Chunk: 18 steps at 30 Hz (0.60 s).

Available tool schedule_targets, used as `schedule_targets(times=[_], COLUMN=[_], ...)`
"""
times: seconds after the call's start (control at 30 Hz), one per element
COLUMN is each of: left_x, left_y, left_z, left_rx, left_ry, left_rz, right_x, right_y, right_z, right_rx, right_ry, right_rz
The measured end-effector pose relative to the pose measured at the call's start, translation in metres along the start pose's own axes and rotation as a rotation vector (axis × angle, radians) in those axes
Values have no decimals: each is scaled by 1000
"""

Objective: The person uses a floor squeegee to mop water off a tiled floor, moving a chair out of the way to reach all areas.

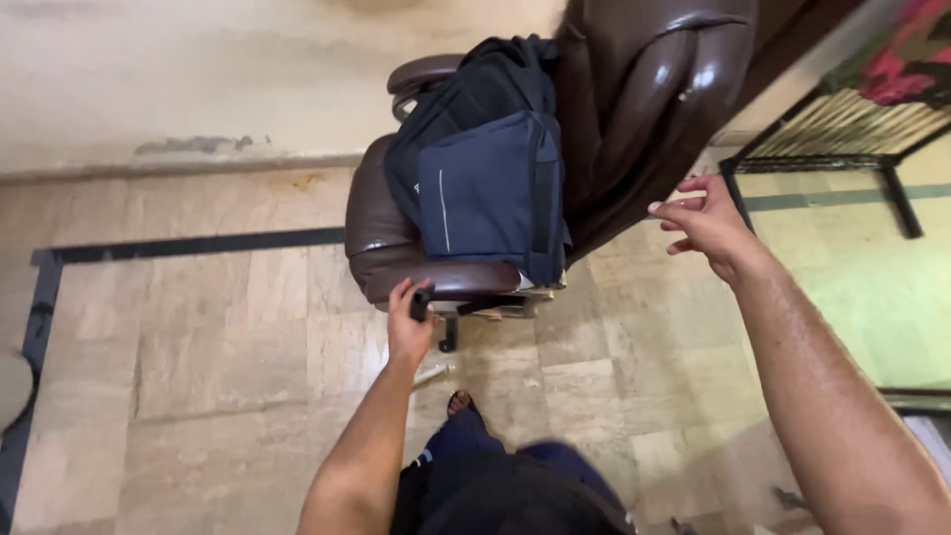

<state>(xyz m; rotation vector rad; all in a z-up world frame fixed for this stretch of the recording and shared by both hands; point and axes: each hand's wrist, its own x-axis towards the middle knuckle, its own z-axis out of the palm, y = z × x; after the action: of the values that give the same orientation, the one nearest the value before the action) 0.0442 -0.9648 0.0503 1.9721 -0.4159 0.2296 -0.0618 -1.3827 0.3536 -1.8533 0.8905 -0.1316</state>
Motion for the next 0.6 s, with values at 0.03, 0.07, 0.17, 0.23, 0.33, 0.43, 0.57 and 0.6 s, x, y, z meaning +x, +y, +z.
schedule_targets(times=[0.03,0.07,0.17,0.23,0.33,0.43,0.57,0.6], left_x=[8,16,34,47,56,57,58,65], left_y=[16,32,61,76,90,90,96,97], left_z=[3,6,11,17,25,32,43,45], left_rx=[7,-21,12,60,219,304,442,499], left_ry=[14,-41,-135,-164,-355,-374,-431,-399], left_rz=[-17,-92,-204,-243,-448,-451,-581,-593], right_x=[12,24,41,58,96,112,130,139], right_y=[3,7,-1,8,47,63,82,88], right_z=[1,1,9,9,10,14,15,17], right_rx=[-11,-78,-178,-223,-172,-167,-126,-53], right_ry=[-20,-37,-187,-314,-545,-538,-658,-715], right_rz=[-2,-44,-91,-106,-309,-331,-365,-412])
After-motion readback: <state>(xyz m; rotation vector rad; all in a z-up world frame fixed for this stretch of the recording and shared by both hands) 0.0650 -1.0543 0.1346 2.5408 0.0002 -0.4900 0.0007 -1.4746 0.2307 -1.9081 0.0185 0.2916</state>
